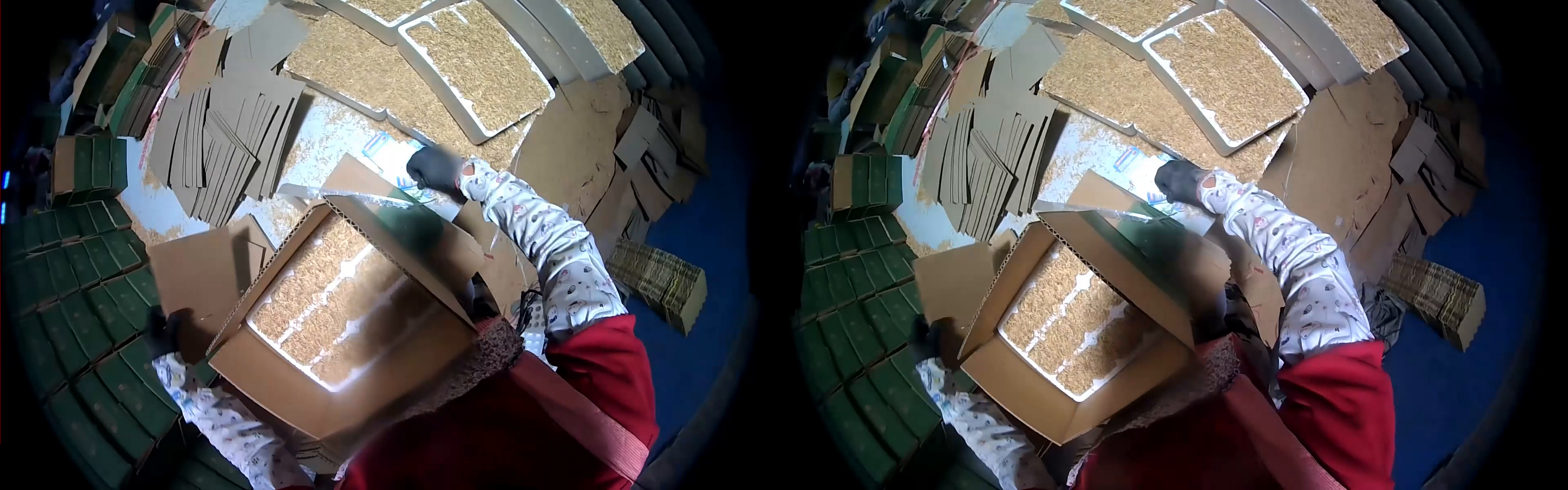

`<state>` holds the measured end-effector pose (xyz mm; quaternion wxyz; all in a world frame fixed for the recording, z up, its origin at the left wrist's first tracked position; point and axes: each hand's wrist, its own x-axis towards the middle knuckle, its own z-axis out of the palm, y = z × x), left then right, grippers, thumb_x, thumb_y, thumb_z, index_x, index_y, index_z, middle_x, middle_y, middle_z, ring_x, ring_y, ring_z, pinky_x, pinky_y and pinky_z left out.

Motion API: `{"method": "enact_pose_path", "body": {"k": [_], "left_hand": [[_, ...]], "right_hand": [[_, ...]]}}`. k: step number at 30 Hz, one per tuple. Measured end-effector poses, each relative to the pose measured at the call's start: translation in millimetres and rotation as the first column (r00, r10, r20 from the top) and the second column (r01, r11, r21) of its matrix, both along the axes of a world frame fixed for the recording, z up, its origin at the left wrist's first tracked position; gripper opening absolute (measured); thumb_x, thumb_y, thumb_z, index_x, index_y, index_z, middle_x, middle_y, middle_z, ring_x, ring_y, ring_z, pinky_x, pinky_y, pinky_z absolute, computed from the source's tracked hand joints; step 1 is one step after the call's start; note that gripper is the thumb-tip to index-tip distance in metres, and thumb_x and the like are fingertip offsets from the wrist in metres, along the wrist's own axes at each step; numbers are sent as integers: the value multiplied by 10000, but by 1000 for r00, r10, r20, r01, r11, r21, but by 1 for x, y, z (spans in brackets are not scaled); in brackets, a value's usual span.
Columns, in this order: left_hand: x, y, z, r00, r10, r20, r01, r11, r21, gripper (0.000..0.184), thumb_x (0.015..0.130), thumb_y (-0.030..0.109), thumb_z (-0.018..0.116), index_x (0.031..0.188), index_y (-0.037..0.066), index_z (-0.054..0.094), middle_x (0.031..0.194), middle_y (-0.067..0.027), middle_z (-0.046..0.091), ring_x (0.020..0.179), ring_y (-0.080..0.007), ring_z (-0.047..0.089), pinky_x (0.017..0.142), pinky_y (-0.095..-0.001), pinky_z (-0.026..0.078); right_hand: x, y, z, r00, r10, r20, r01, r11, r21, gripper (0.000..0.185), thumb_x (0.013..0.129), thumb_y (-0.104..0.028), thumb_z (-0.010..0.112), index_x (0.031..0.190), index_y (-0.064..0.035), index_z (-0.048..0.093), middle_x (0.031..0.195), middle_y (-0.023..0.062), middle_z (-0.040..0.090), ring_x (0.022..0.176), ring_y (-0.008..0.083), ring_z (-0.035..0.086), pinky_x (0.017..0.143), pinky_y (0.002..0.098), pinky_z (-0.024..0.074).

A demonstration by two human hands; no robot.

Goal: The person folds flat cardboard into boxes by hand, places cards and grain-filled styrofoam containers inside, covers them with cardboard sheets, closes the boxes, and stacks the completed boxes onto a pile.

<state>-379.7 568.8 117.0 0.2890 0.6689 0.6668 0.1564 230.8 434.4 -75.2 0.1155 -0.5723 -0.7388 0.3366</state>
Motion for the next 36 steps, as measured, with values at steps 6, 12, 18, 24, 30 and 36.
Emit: {"method": "enact_pose_path", "body": {"k": [6,12,18,24,30,36], "left_hand": [[156,-150,130,890,-225,-396,420,744,520,121,763,24,669,810,25,558,784,-65,599,681,-151,561,613,-260,438],[262,-225,68,244,-814,-528,963,269,30,177,665,137,558,838,109,589,728,-52,552,613,-167,587,429,-285,439],[240,-226,42,415,-888,-199,838,458,-297,270,811,233,505,1047,107,536,919,-113,574,788,-306,605,659,-416,499],[141,-202,110,501,-736,-454,840,541,50,565,586,567,671,1062,266,614,1117,-17,571,1115,-285,471,1002,-554,193],[189,-195,25,545,-722,-427,838,451,307,805,569,636,642,1209,162,523,1239,-120,484,1178,-343,397,1006,-551,174],[129,-267,-126,951,-31,308,-34,979,202,916,699,382,711,1401,88,202,1406,-164,266,1263,-307,304,1028,-430,264]], "right_hand": [[-12,-20,-27,988,-130,-89,150,946,287,78,742,-138,541,740,-84,597,728,134,572,671,312,564,612,391,446],[-83,-25,214,667,-183,-722,601,705,377,106,730,-122,595,768,-27,571,778,122,576,656,239,583,571,329,456],[-162,-72,217,727,457,512,-623,753,213,157,715,-104,531,856,-43,559,761,95,582,708,251,592,625,377,484],[-59,-74,291,931,362,49,-340,809,479,613,686,-137,695,1250,-96,458,1287,131,446,1166,296,449,986,421,333],[-127,-68,184,937,318,145,-349,835,425,920,620,-254,771,1338,19,266,1362,210,315,1256,357,317,1027,393,290],[-146,-84,159,261,-703,-662,411,701,-583,537,799,-189,628,1246,-14,387,1117,107,538,991,208,556,855,313,450]]}}
